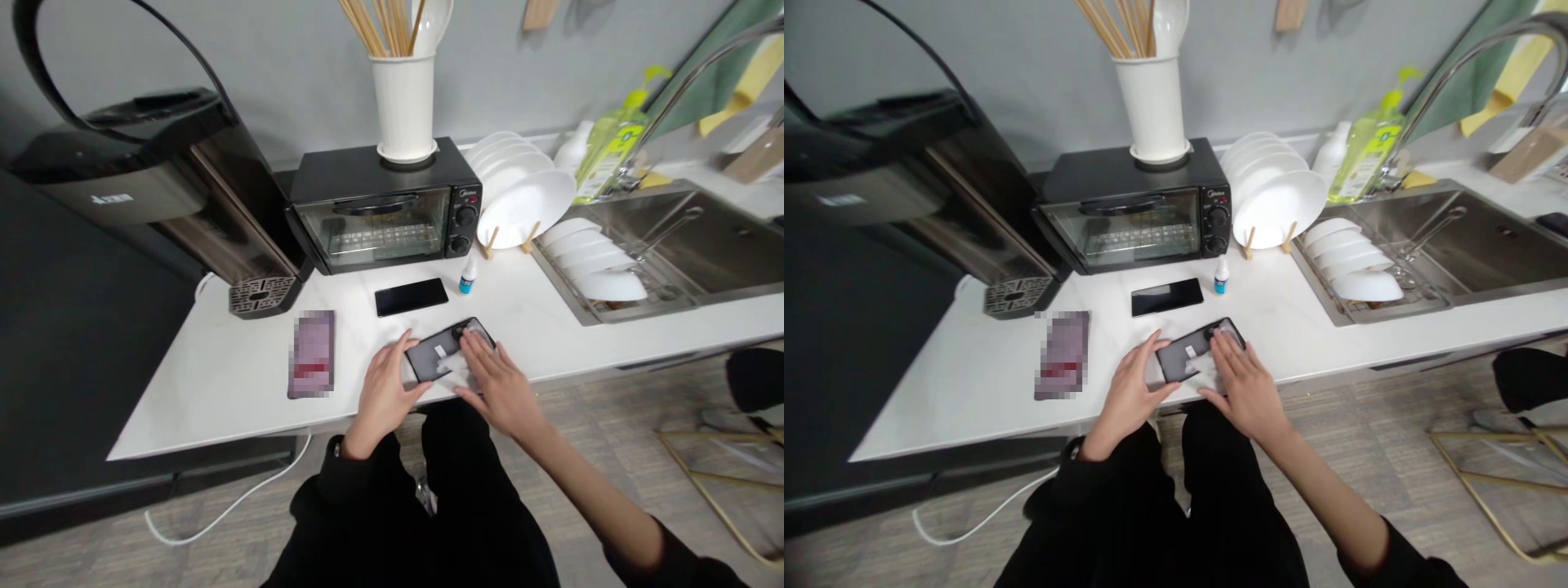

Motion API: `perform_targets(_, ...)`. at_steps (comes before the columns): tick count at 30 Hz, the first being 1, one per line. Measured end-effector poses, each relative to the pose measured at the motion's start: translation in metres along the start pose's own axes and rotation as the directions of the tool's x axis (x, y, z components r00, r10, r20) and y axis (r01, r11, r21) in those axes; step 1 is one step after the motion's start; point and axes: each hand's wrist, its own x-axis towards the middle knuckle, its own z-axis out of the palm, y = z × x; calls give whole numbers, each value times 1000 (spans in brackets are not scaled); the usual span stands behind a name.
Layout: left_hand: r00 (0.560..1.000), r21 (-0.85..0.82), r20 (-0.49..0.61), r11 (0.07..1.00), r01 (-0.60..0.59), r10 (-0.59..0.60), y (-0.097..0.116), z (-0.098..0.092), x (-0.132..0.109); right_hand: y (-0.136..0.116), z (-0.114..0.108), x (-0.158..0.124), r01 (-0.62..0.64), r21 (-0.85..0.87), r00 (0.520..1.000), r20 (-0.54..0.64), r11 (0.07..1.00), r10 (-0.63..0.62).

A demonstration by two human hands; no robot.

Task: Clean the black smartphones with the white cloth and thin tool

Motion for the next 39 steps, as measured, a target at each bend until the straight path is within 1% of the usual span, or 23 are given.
perform_targets(2, 1000, 2, 1, 1000, 8, -8, 2, 0, 1, 15, 4, 8, -94, -36, 994, -51, 995, 92)
perform_targets(4, 1000, 1, 1, 1000, 10, -10, 1, 1, 2, 8, 14, 24, -123, -21, 989, -85, 992, 121)
perform_targets(5, 1000, 0, -1, 1000, 4, -4, 0, 1, 1, -2, 20, 32, -104, -1, 991, -87, 995, 103)
perform_targets(7, 1000, 1, -3, 1000, -25, 25, -4, 2, 0, -28, 28, 42, -15, 50, 998, -59, 999, 18)
perform_targets(9, 999, 11, -5, 999, -51, 51, -7, 3, -2, -47, 26, 41, 106, 105, 994, -5, 989, -106)
perform_targets(10, 998, 16, -6, 998, -55, 55, -8, 3, -3, -49, 23, 36, 147, 122, 989, 13, 982, -150)
perform_targets(12, 999, 18, -8, 999, -39, 39, -7, 3, -3, -42, 13, 23, 151, 114, 988, 21, 982, -154)
perform_targets(15, 1000, 8, -9, 1000, -12, 12, -3, 3, -1, -22, 3, 5, 38, 54, 999, -1, 998, -38)
perform_targets(17, 1000, 8, -11, 1000, -8, 8, -2, 3, 0, -21, 5, 3, -15, 37, 1000, -18, 999, 15)
perform_targets(19, 1000, 7, -2, 1000, -10, 10, -2, 2, 0, -33, 11, 10, 13, 58, 1000, -15, 998, -13)
perform_targets(21, 1000, -10, 14, 1000, -5, 5, -4, 0, -1, -43, 16, 21, 112, 95, 993, 14, 989, -114)
perform_targets(23, 1000, -30, 22, 1000, 4, -4, -6, -1, -2, -39, 14, 30, 203, 107, 977, 45, 973, -209)
perform_targets(24, 1000, -38, 19, 999, 6, -5, -6, -2, -3, -31, 11, 32, 205, 90, 977, 47, 975, -210)
perform_targets(25, 1000, -42, 14, 999, 7, -7, -6, -2, -3, -19, 8, 33, 174, 58, 983, 39, 983, -177)
perform_targets(27, 1000, -36, 4, 999, 12, -12, -4, -2, -2, 4, 1, 29, 58, -12, 998, 1, 998, -58)
perform_targets(28, 1000, -31, 1, 999, 13, -13, -4, -1, -1, 10, -1, 26, 6, -35, 1000, -21, 999, -7)
perform_targets(29, 1000, -26, 1, 1000, 12, -12, -3, 0, -1, 10, -2, 23, -17, -41, 999, -35, 999, 15)
perform_targets(30, 1000, -23, 4, 1000, 10, -9, -3, 0, 0, 5, 0, 21, -3, -28, 999, -36, 1000, 2)
perform_targets(31, 1000, -21, 8, 1000, 6, -6, -3, 1, 0, -5, 3, 20, 39, -1, 999, -30, 999, -39)
perform_targets(33, 1000, -16, 13, 1000, 4, -4, -4, 1, 0, -28, 10, 21, 154, 67, 988, -4, 986, -154)
perform_targets(35, 1000, -11, 17, 1000, 5, -5, -5, 0, -1, -39, 14, 25, 210, 93, 977, 18, 973, -212)
perform_targets(37, 1000, -15, 18, 1000, -2, 2, -5, 0, -2, -27, 11, 28, 159, 45, 987, 12, 986, -160)
perform_targets(39, 1000, -18, 17, 1000, -2, 2, -4, -1, -1, -3, 4, 25, 49, -31, 999, -22, 998, -50)
